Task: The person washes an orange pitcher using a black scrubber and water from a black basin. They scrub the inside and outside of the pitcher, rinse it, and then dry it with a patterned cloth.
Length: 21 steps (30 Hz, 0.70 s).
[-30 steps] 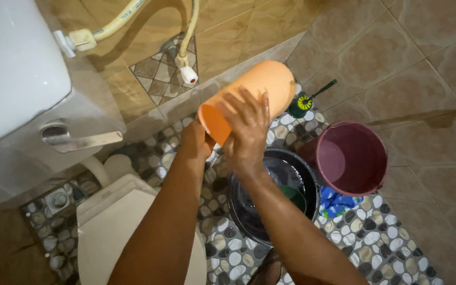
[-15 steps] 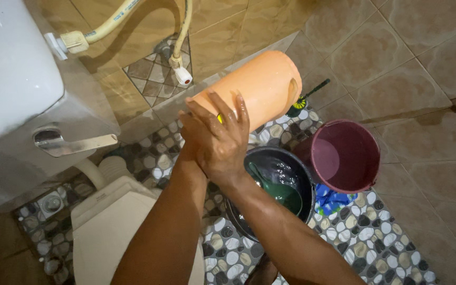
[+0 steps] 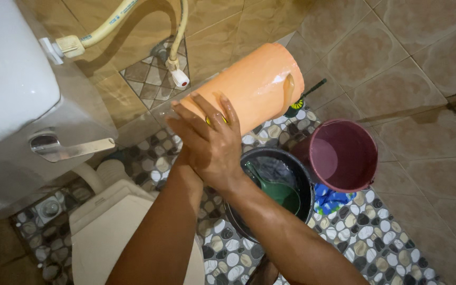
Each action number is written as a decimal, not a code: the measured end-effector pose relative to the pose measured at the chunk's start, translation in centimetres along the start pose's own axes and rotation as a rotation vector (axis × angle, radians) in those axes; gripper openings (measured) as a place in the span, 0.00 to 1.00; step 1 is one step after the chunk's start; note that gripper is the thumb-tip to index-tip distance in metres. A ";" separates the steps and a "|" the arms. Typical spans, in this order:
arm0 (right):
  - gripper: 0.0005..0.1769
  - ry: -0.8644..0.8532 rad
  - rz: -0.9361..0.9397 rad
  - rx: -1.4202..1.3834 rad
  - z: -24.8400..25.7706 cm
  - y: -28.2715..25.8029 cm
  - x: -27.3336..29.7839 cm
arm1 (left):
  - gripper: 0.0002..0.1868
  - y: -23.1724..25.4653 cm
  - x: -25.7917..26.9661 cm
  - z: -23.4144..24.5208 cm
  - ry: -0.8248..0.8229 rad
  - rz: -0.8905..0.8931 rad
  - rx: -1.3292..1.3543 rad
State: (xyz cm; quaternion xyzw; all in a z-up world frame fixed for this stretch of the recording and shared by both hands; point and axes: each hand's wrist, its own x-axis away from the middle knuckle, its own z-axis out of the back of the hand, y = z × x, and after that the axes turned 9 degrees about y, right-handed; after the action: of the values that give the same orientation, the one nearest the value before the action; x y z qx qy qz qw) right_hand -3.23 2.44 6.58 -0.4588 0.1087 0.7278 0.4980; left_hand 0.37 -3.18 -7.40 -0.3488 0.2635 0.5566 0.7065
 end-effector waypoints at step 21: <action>0.39 -0.111 -0.022 -0.077 1.8 8.5 10.2 | 0.27 -4.1 0.3 -2.1 -0.694 1.482 2.434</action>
State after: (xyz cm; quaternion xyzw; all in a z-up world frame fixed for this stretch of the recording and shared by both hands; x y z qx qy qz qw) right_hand -12.08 5.82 -2.83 -0.4379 0.0480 0.7502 0.4931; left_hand 4.42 -5.21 -8.06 0.8102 0.4957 0.2777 0.1438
